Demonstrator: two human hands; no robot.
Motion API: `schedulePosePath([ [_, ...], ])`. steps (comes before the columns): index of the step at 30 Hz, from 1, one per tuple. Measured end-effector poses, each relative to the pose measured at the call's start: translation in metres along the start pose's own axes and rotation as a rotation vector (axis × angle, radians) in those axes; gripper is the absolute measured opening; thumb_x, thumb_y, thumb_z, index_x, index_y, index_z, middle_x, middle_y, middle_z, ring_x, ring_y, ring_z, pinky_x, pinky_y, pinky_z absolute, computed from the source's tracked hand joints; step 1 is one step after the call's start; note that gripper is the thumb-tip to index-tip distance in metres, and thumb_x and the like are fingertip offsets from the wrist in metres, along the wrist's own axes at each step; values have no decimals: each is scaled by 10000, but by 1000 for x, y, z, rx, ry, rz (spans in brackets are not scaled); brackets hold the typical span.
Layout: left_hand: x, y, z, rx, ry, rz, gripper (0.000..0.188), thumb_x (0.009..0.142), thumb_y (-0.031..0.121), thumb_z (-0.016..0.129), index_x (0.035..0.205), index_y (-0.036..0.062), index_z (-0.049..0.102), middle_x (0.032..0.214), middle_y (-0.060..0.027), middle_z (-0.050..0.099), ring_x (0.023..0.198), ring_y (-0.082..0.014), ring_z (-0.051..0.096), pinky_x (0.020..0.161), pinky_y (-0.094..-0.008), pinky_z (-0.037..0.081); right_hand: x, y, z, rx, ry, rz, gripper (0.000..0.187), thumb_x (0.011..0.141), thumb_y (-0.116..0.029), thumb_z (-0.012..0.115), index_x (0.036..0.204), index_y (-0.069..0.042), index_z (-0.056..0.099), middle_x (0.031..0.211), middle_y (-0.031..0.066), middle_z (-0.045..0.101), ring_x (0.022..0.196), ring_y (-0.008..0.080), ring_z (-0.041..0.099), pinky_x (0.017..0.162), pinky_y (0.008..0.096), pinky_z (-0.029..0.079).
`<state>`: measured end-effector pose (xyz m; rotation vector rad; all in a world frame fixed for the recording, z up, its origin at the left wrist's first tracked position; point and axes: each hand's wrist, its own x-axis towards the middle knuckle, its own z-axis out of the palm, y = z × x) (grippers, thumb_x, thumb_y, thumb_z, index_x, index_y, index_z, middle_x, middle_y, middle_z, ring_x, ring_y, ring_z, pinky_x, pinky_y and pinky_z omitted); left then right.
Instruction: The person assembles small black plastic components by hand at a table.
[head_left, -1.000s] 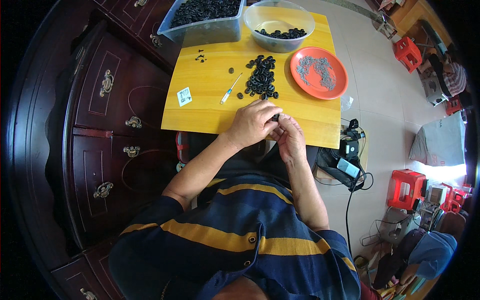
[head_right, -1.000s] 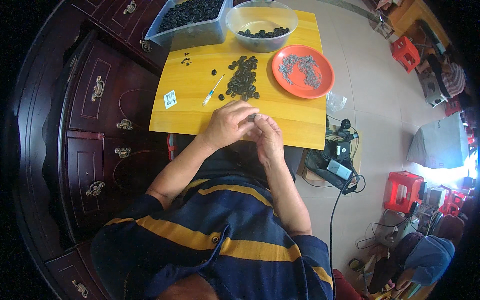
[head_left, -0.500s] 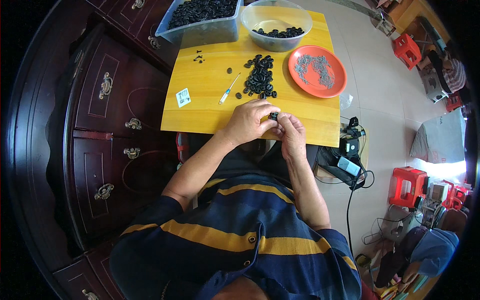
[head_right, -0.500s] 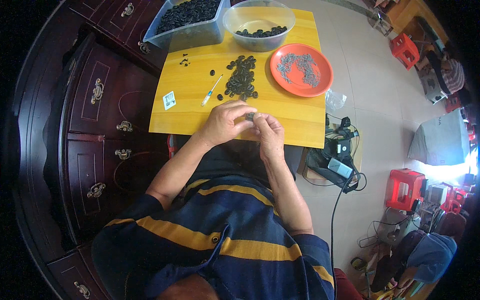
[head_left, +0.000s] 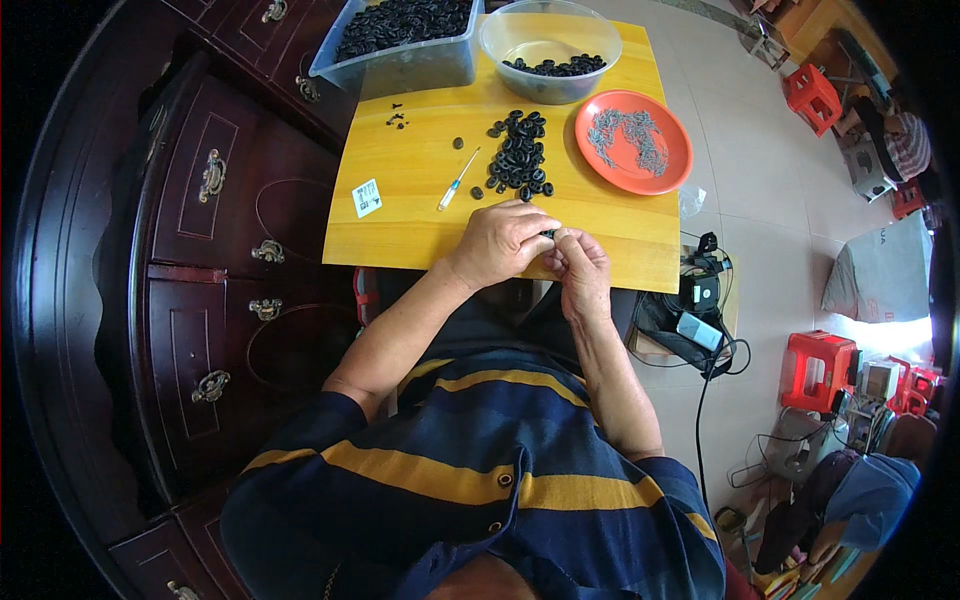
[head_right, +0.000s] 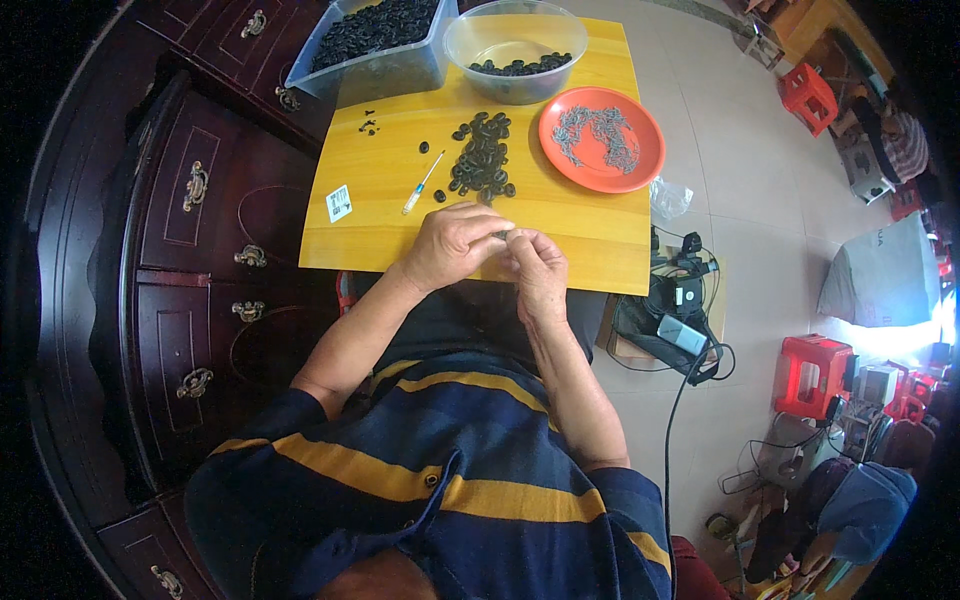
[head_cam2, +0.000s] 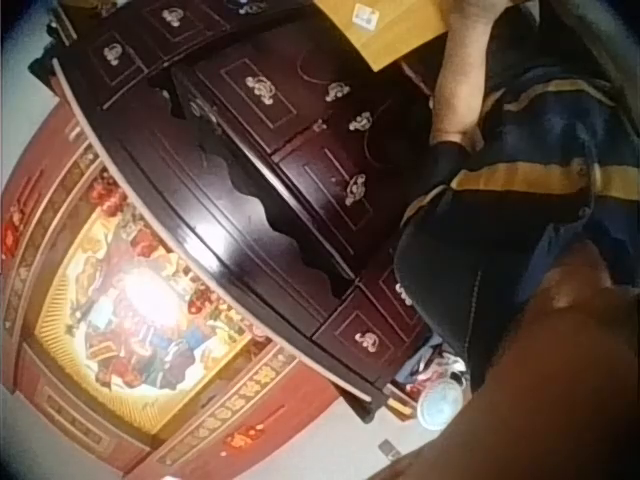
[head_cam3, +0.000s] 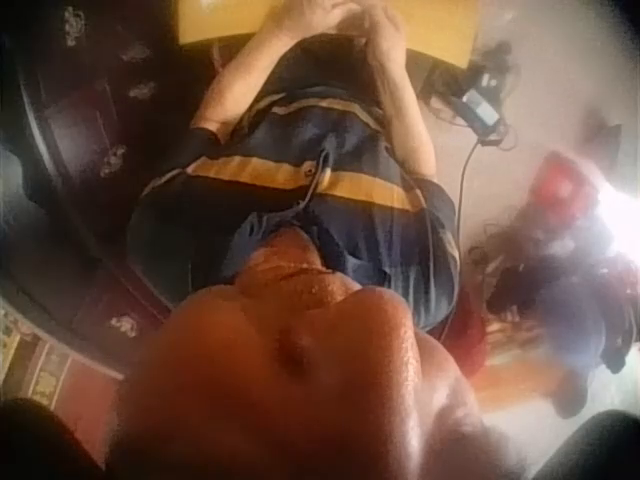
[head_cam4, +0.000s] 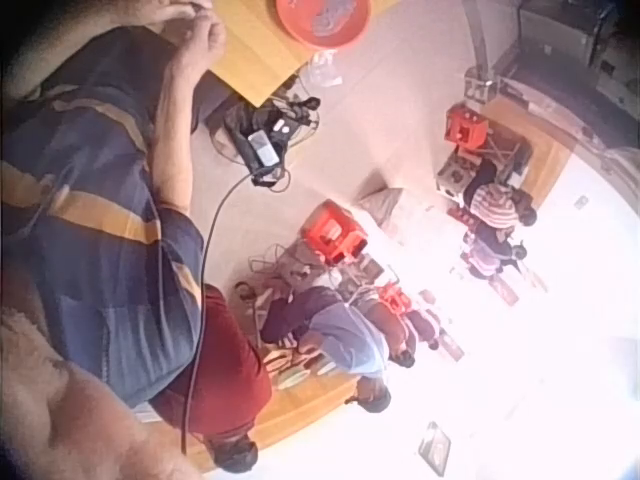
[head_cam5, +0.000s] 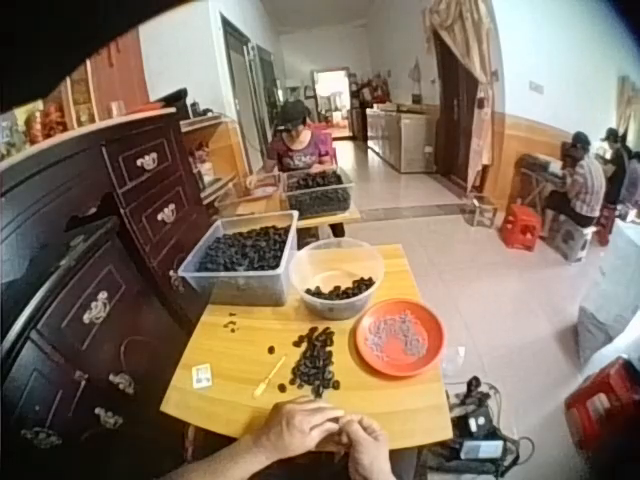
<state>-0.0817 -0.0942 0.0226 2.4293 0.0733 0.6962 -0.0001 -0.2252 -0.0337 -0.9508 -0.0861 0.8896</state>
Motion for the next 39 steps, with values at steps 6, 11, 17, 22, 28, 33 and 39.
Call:
schedulePosePath([
  [6,1,1,4,-39,3,-20,215,769,74,737,971,20,688,886,-126,684,809,-294,674,708,-353,539,-2,-4,0,-8,5,2,112,933,-157,626,915,-54,667,772,-26,618,665,49,535,618,203,434],
  [11,3,2,5,30,52,-20,222,769,91,742,974,36,675,889,-121,677,819,-296,671,702,-347,539,1,0,2,54,31,-28,91,928,-147,630,921,-61,660,795,-31,620,693,49,539,648,206,436],
  [17,5,4,8,83,54,17,213,739,76,743,936,36,673,879,-112,676,808,-302,662,691,-356,536,-1,-2,4,109,61,-13,62,920,-124,627,909,-66,646,791,-33,608,688,49,528,643,204,426],
  [22,5,4,8,64,84,46,209,733,73,745,925,29,674,881,-113,678,799,-303,663,685,-358,537,0,-1,4,103,60,-24,60,916,-120,623,898,-66,639,761,-38,584,672,51,510,631,205,421],
  [28,6,5,9,45,95,7,195,754,74,738,932,26,674,883,-119,679,808,-301,672,688,-364,542,0,-3,8,130,79,-10,72,926,-133,611,893,-76,639,754,-50,562,670,47,503,635,204,426],
  [33,7,2,4,57,106,-6,191,762,81,730,938,33,672,889,-121,678,810,-301,672,692,-366,543,5,-3,16,112,61,-11,77,936,-162,608,931,-90,634,780,-60,549,694,38,496,647,196,419],
  [39,5,0,9,-8,115,-11,193,793,110,701,970,41,668,908,-123,657,838,-313,656,719,-382,535,3,1,4,-23,65,-82,117,970,-192,592,946,-83,627,765,-66,531,662,21,454,602,175,369],
])
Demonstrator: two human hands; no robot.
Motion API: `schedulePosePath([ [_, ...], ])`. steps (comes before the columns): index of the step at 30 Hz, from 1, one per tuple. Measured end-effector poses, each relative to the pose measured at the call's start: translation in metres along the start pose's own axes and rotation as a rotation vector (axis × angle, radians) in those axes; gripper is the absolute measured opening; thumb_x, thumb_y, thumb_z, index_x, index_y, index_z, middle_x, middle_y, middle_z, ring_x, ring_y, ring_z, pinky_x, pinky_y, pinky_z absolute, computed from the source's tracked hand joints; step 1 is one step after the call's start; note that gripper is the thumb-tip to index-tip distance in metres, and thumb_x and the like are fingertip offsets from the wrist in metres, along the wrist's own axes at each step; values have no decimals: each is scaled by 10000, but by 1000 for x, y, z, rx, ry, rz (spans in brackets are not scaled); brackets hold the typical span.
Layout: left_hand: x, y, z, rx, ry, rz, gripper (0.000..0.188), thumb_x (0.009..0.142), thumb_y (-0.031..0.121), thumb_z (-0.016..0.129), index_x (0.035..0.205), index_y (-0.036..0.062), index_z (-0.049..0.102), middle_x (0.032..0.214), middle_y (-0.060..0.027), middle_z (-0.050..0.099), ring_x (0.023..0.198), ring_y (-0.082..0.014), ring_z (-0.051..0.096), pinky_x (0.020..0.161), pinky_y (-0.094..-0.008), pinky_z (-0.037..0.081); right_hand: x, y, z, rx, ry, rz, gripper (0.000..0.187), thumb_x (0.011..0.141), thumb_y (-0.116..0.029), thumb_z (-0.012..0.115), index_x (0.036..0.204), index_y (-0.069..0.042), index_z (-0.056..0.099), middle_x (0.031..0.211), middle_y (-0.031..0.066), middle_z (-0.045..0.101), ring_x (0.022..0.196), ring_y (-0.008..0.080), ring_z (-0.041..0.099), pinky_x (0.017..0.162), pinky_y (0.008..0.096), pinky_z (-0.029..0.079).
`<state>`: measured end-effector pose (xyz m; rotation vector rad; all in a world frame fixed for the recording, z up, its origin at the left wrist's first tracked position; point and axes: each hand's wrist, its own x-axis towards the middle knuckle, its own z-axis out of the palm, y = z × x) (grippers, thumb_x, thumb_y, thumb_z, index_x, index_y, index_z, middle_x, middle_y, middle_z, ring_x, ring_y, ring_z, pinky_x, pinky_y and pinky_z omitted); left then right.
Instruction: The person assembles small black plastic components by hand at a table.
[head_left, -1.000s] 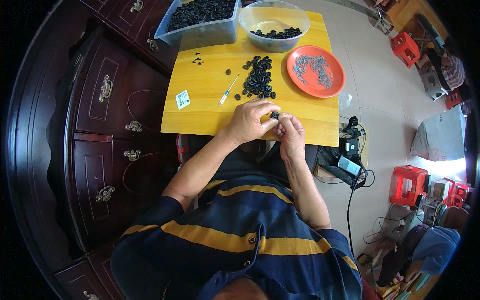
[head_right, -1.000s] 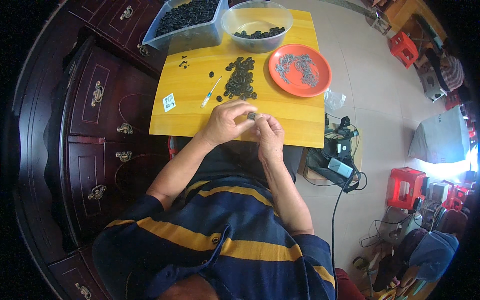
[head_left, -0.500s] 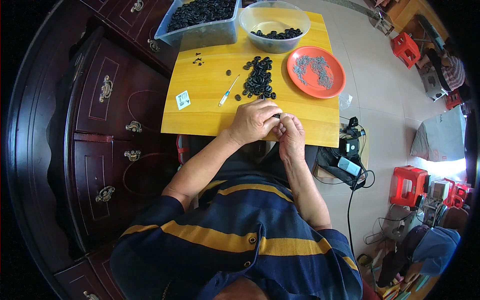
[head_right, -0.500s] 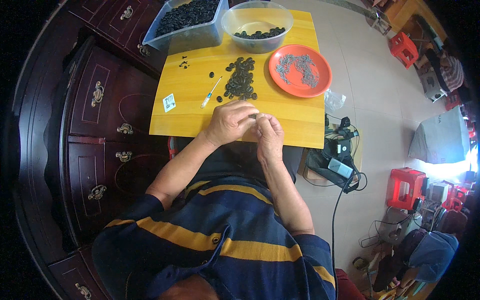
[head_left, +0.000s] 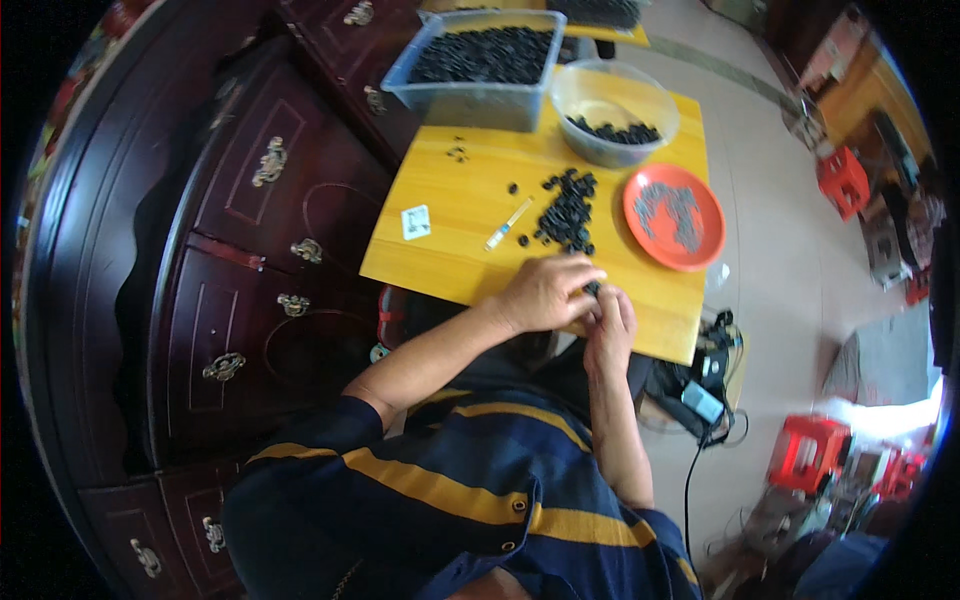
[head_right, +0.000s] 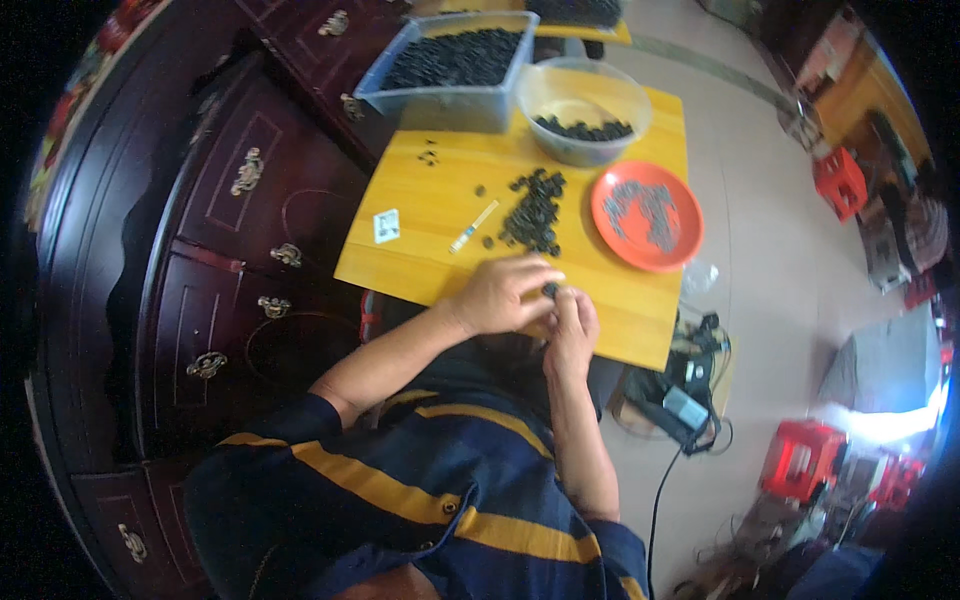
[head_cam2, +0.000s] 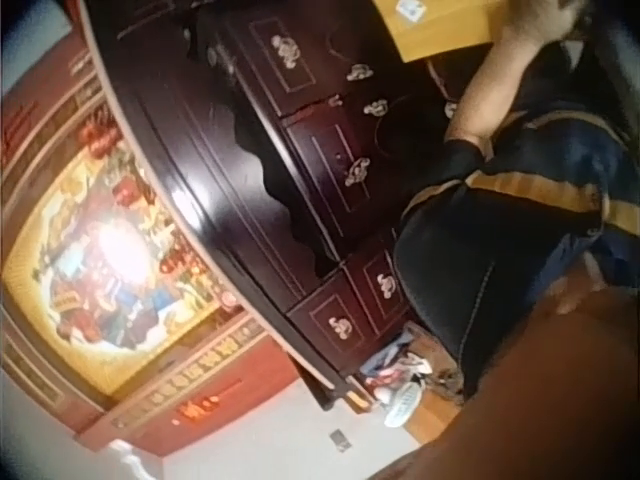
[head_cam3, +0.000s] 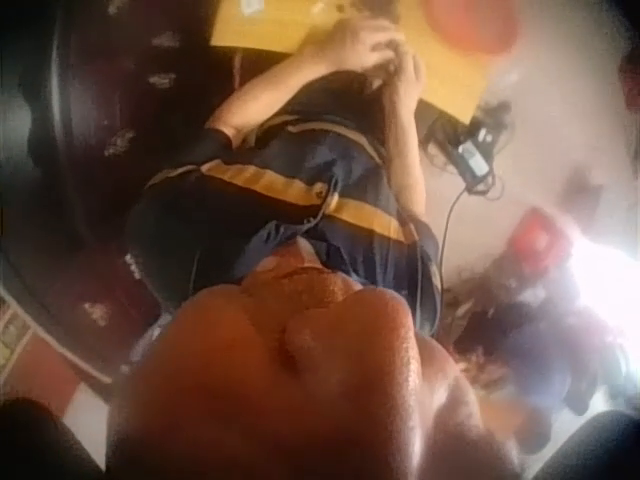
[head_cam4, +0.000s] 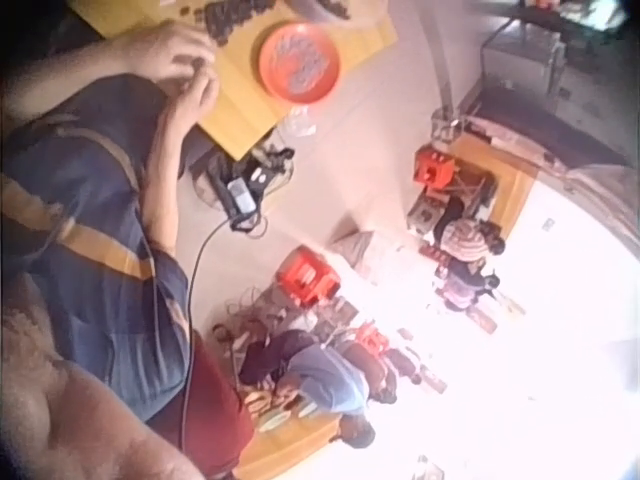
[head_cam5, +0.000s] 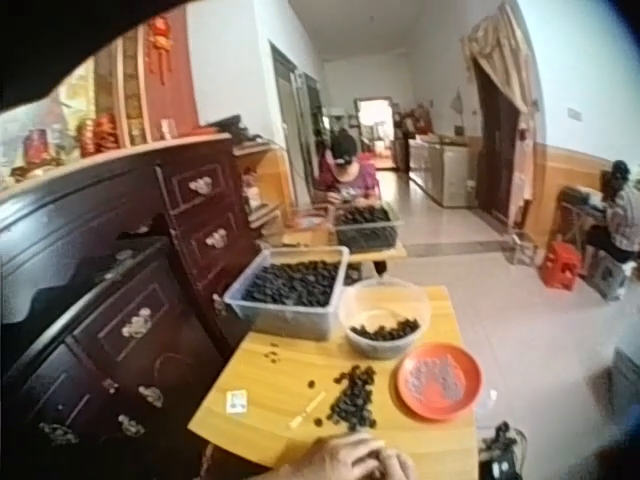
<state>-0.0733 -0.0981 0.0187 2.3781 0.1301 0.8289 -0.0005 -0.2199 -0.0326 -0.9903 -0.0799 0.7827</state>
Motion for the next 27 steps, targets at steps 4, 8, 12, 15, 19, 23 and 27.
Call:
schedulePosePath([
  [4,-5,1,-10,-58,-127,-105,149,819,101,668,954,39,662,886,-121,656,797,-305,647,693,-381,520,1,6,-8,-86,-100,-37,143,980,-196,588,942,-62,621,777,-50,554,661,32,471,604,179,377],
  [8,-3,-10,-31,-164,-257,-257,99,821,111,655,901,54,669,737,-110,652,650,-246,643,609,-350,495,-2,-1,1,-261,-192,-80,146,984,-183,584,978,-45,631,831,10,632,676,67,529,626,203,420],
  [12,17,-64,-72,50,-470,-298,100,813,125,632,877,102,705,770,-90,706,701,-232,684,673,-349,534,-3,-12,-1,-371,-159,-129,110,972,-133,595,977,-26,622,905,32,657,723,62,517,674,206,426],
  [15,59,-92,-115,-59,-24,-395,176,857,57,625,1022,56,688,869,-49,704,759,-119,644,671,-280,518,0,-10,-5,-324,-156,-164,106,974,-124,589,980,-22,620,906,33,655,724,65,517,680,208,430],
  [19,98,-90,-141,49,253,-247,445,854,38,635,1292,52,560,979,-64,705,813,-90,644,726,-262,542,3,-9,-7,-268,-171,-169,106,975,-115,584,985,-14,617,917,37,652,728,67,515,691,211,433],
  [23,63,-83,-102,-40,-18,-355,251,844,55,656,1094,40,680,834,-49,714,725,-89,649,674,-253,531,4,-7,-7,-281,-158,-171,103,972,-120,593,975,-23,627,921,45,660,726,61,522,688,198,419],
  [27,14,-69,-52,-1,-184,-337,127,786,158,680,872,68,708,757,-106,694,674,-250,673,647,-364,533,2,-5,-8,-294,-147,-173,106,973,-117,589,980,-17,624,921,46,660,732,62,523,688,200,419],
])
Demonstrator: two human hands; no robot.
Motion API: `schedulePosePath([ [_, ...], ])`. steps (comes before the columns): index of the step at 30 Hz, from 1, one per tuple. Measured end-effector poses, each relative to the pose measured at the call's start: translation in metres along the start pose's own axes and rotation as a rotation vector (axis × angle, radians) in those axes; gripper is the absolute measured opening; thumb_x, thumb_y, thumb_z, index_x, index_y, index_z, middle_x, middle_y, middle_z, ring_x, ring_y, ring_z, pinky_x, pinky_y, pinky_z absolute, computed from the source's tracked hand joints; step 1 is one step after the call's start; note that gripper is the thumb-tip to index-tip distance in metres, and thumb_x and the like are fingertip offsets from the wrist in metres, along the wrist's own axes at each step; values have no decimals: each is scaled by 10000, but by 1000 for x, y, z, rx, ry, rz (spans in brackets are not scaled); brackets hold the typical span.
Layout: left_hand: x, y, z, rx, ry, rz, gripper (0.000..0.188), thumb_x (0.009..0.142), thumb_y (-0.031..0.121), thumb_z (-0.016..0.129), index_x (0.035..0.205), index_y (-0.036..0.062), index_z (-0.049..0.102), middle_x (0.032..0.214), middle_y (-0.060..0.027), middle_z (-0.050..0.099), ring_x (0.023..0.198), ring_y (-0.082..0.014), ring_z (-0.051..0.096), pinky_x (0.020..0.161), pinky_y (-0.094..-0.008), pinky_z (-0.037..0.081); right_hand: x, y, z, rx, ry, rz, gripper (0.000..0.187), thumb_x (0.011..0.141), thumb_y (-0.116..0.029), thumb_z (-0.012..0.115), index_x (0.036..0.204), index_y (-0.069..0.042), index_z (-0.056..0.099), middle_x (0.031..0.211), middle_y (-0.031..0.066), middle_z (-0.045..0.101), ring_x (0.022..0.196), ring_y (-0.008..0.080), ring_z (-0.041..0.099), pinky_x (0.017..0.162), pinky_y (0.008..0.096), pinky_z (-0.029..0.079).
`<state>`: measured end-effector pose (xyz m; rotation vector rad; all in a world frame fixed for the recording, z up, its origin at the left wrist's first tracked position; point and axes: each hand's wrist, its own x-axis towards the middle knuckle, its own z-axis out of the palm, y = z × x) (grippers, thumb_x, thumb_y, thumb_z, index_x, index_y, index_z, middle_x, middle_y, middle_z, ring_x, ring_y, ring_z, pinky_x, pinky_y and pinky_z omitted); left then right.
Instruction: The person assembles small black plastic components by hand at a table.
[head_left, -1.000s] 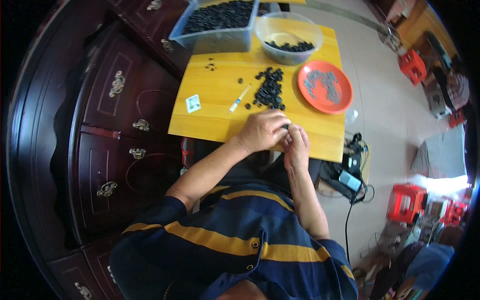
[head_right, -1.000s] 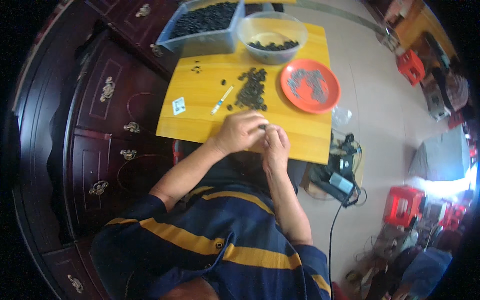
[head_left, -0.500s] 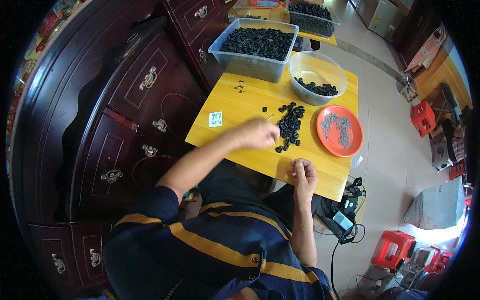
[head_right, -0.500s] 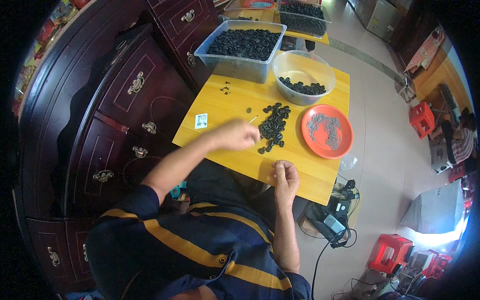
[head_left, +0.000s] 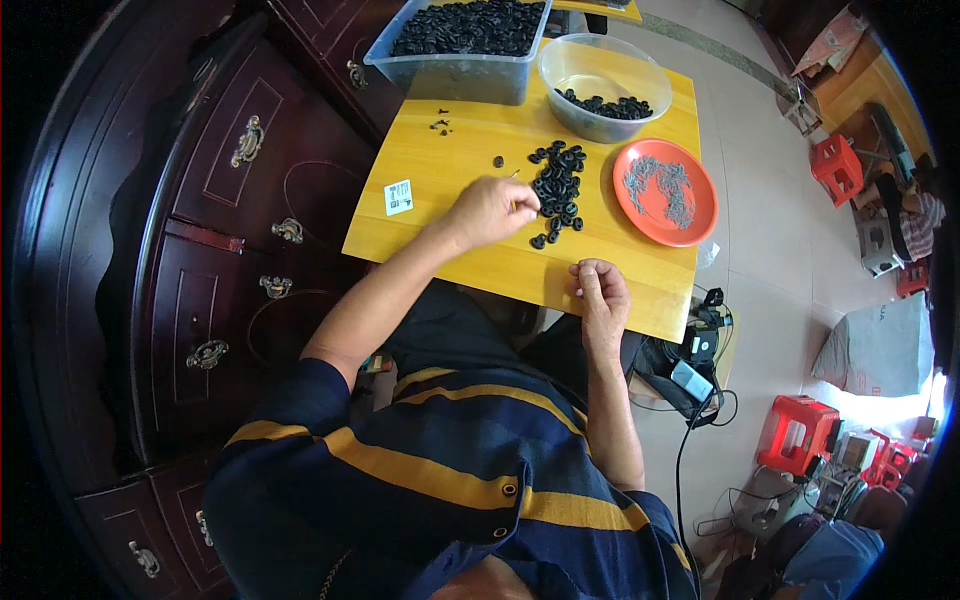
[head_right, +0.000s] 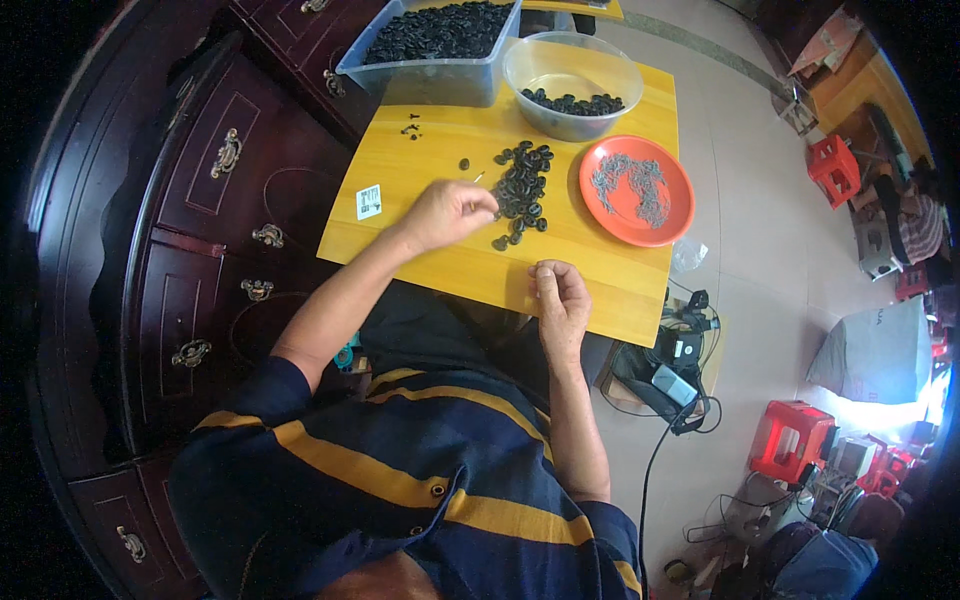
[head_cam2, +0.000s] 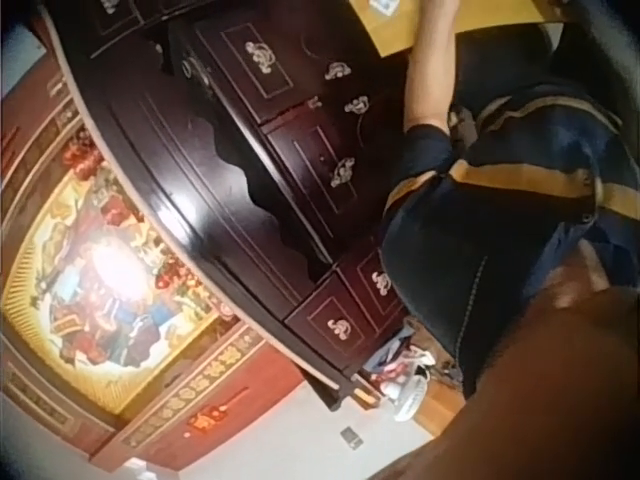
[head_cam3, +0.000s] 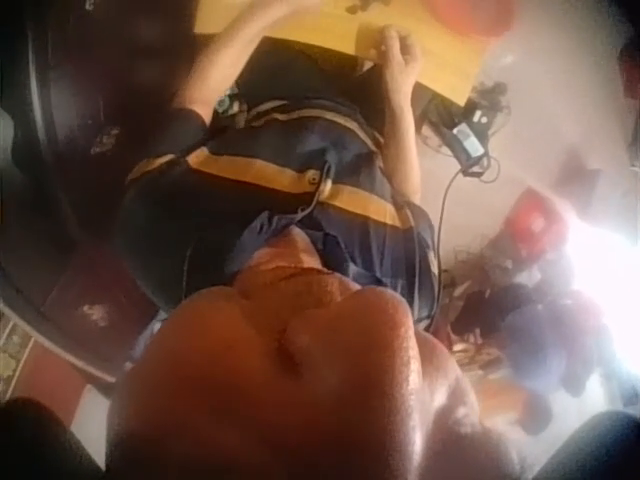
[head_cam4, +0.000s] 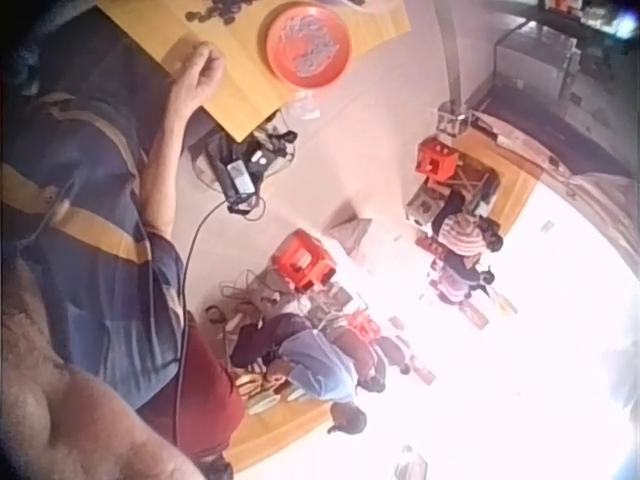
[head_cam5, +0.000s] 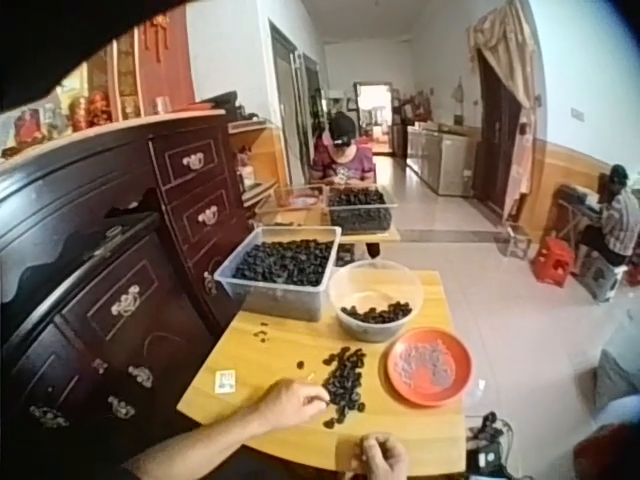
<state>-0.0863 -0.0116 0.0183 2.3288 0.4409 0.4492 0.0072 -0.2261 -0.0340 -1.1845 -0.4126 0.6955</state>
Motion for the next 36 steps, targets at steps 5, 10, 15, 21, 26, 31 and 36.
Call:
schedulePosePath([
  [5,-21,7,31,53,-19,-58,151,784,185,687,881,70,701,813,-102,684,752,-266,675,682,-387,535,-1,-1,1,-65,-21,3,113,977,-112,578,1002,-12,623,918,45,661,741,67,536,694,203,429],
  [10,-20,12,42,254,0,-12,184,787,175,707,934,67,689,892,-117,658,827,-297,660,732,-394,533,-2,-1,-1,-56,-28,11,109,982,-111,575,1007,-16,622,927,24,646,791,72,560,732,216,464],
  [15,-20,6,46,291,25,27,143,795,128,665,922,65,684,888,-124,651,820,-317,654,727,-411,531,-1,1,-2,-63,-36,18,111,983,-113,573,1011,-17,621,925,25,647,809,77,576,740,220,471],
  [21,-21,4,48,337,159,156,75,800,91,625,852,51,662,833,-118,626,781,-319,652,676,-424,535,-2,0,-1,-86,-14,18,129,983,-136,580,1010,-18,624,905,21,653,791,75,572,734,215,466],
  [26,-21,-5,47,389,168,151,140,799,46,606,926,59,662,879,-105,656,801,-313,661,687,-409,542,-2,-1,1,-100,-17,24,132,980,-137,583,1010,-16,626,901,19,656,788,75,571,733,215,464],
  [31,-18,-4,49,156,293,189,141,789,7,595,918,48,635,814,-67,650,670,-212,646,600,-339,519,-2,-2,1,-82,-19,20,131,979,-133,585,1016,-15,627,909,23,658,796,74,573,734,214,466],
  [36,-24,18,52,-397,111,-104,186,834,-18,597,1014,29,600,801,-4,616,675,-45,584,619,-216,480,0,0,4,-51,-8,11,120,968,-109,597,1033,-11,621,922,25,654,811,71,577,740,217,473],
])
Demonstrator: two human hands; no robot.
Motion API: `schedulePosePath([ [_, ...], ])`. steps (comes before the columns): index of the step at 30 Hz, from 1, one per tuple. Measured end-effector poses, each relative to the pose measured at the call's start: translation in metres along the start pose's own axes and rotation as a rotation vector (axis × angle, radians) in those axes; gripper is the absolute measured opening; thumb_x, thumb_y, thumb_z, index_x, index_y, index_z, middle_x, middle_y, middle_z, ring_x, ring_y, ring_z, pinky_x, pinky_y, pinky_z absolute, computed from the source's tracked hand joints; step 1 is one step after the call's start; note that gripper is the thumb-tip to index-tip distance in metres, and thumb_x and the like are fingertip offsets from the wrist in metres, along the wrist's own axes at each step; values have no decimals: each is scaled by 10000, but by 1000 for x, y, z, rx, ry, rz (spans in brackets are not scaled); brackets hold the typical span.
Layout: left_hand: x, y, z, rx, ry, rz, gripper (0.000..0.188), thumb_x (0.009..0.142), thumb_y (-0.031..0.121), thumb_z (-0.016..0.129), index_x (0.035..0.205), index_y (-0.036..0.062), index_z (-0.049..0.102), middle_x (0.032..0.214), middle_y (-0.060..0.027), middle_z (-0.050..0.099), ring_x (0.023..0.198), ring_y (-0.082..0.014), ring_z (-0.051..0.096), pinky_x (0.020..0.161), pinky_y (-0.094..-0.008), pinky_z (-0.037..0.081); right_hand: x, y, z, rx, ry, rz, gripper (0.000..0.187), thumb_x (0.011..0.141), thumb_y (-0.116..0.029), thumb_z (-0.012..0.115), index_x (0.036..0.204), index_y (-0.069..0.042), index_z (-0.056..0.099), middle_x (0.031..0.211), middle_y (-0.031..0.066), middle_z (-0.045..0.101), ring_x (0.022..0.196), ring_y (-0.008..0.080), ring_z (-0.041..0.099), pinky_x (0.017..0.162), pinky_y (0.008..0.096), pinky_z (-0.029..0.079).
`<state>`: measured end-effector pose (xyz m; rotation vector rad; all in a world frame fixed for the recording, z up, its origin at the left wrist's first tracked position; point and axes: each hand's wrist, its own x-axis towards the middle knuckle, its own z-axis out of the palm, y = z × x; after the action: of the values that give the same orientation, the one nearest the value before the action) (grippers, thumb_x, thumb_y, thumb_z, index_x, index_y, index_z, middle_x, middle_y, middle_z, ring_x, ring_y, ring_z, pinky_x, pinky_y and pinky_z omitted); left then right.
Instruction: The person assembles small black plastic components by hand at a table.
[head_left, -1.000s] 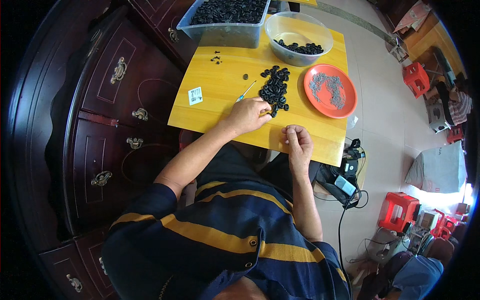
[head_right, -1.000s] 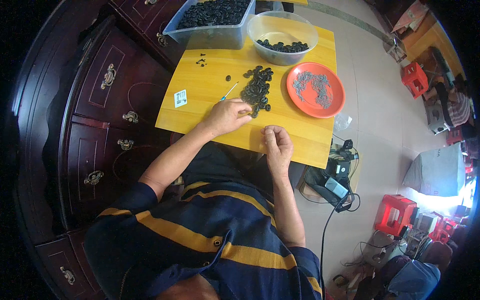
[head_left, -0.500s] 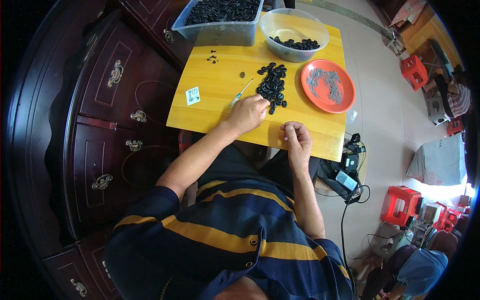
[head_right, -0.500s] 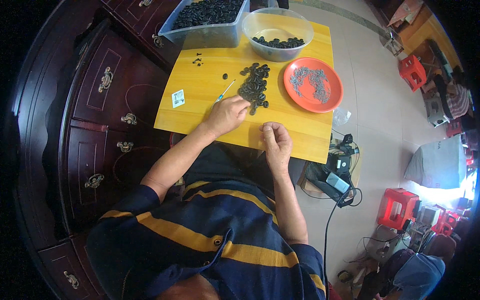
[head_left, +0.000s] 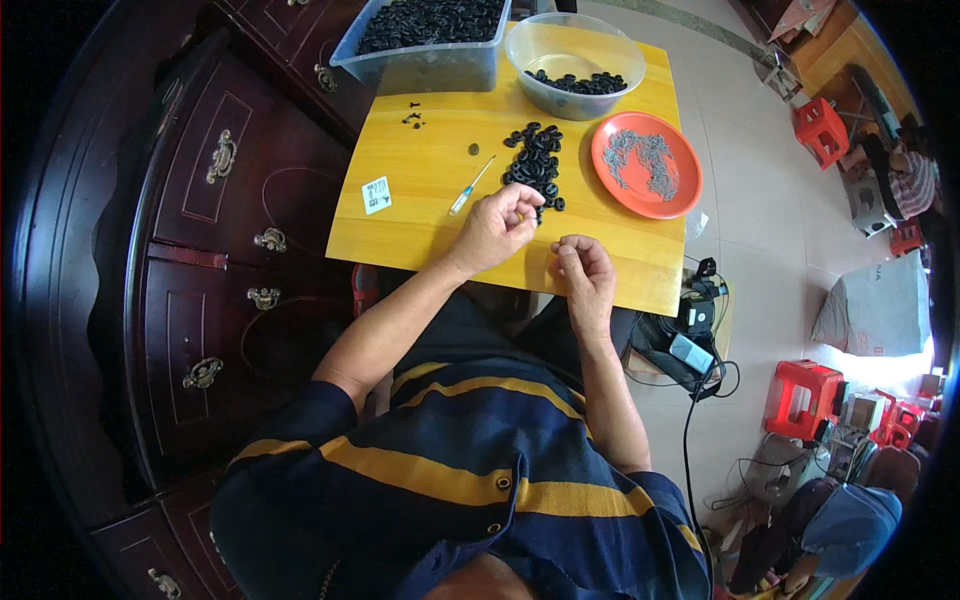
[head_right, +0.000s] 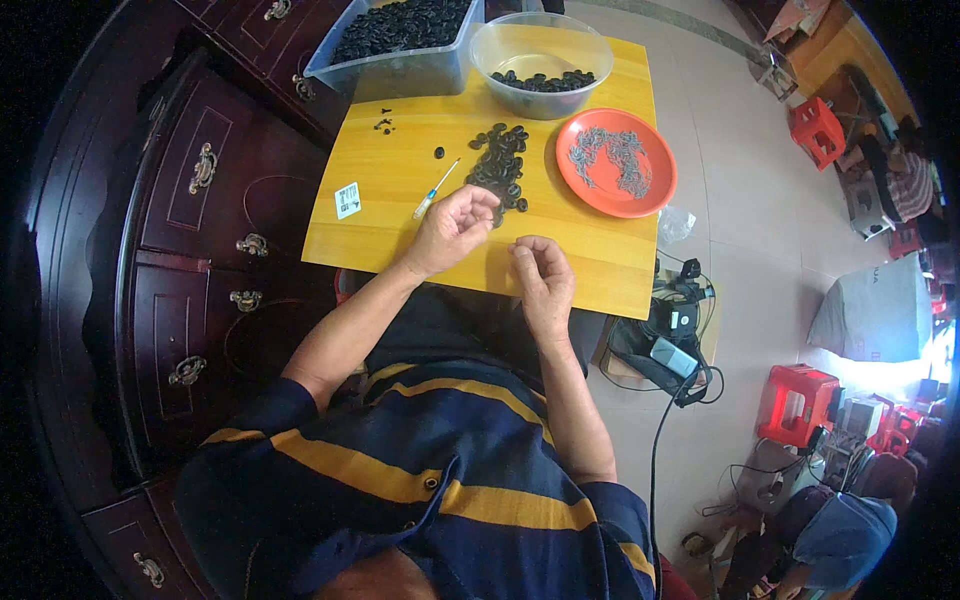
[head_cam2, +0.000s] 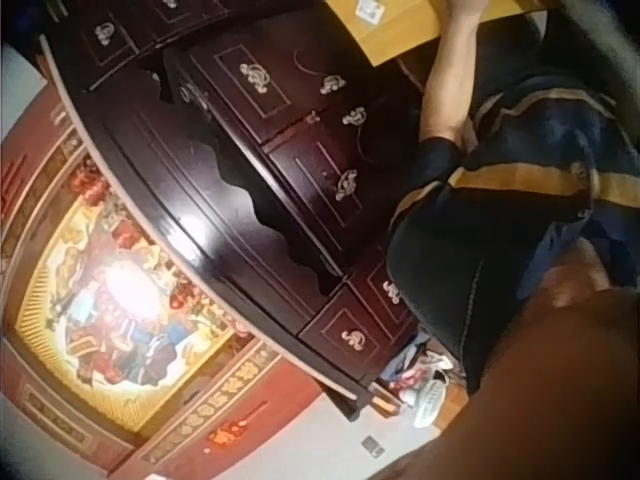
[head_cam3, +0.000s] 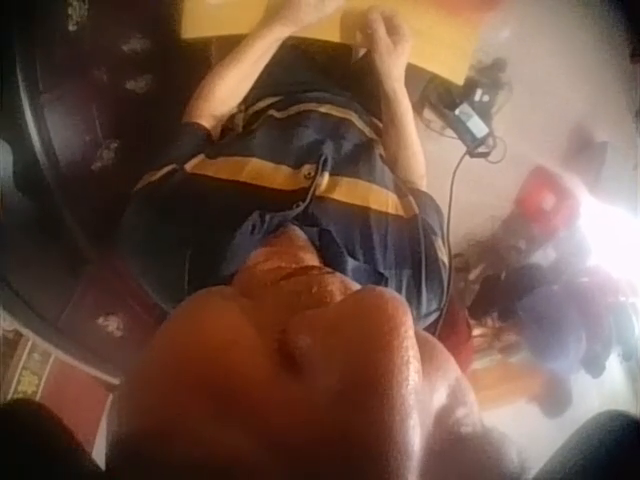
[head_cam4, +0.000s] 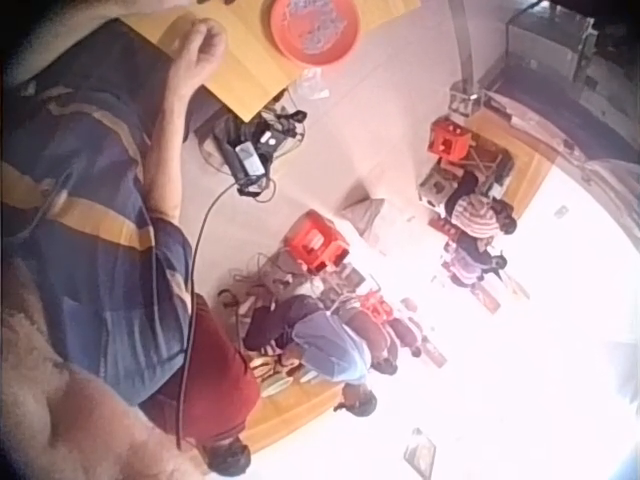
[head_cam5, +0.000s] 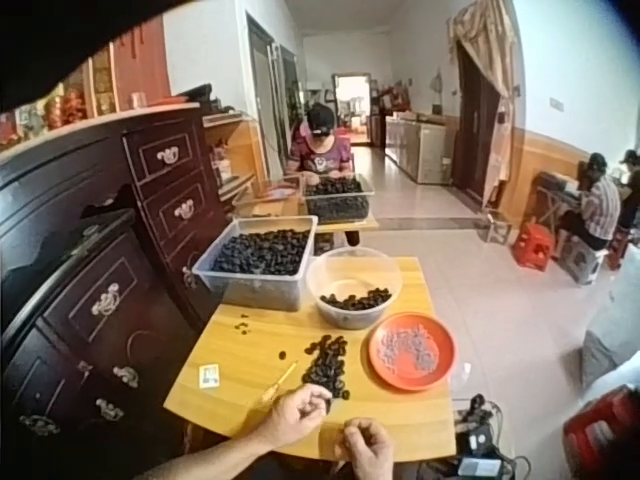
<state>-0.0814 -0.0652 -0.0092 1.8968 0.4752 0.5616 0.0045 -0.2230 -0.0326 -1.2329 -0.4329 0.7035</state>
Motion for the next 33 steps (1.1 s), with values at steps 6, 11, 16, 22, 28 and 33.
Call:
schedulePosePath([
  [6,-6,14,13,-346,-187,-94,213,873,-7,597,1080,12,550,873,-6,582,777,-51,584,708,-217,503,-1,-2,1,29,-18,17,118,956,-73,602,1056,-12,615,937,19,642,818,82,584,758,218,474],
  [11,-3,18,19,-311,-281,-164,195,881,-18,589,1070,10,549,874,-7,579,774,-52,583,706,-219,503,-2,3,-9,-20,-11,-87,88,939,-58,618,1014,-12,629,895,-26,618,773,39,542,708,200,461],
  [16,-2,19,31,-347,-357,-181,162,905,19,591,1063,39,562,846,28,570,741,-44,553,650,-213,481,-3,-4,-24,-52,-1,-29,54,947,-62,585,965,-12,592,865,-11,611,730,44,545,671,198,454],
  [22,4,21,38,217,-256,179,53,864,18,613,916,30,615,809,-85,630,751,-209,654,662,-323,518,-1,-20,-40,9,110,-18,25,948,-58,547,934,-41,534,857,44,633,685,84,582,640,211,465],
  [28,32,10,38,718,-242,322,78,831,121,614,874,63,645,902,-110,621,839,-323,637,713,-430,524,2,-15,-47,23,145,-103,58,941,-39,548,998,-34,553,845,52,622,671,77,562,620,213,451],
  [33,64,28,40,733,-192,383,59,821,122,639,843,70,658,877,-100,633,813,-316,649,705,-436,530,3,-7,-53,-45,94,-139,102,952,-33,547,1044,-14,585,834,4,599,745,58,572,646,214,495],
])
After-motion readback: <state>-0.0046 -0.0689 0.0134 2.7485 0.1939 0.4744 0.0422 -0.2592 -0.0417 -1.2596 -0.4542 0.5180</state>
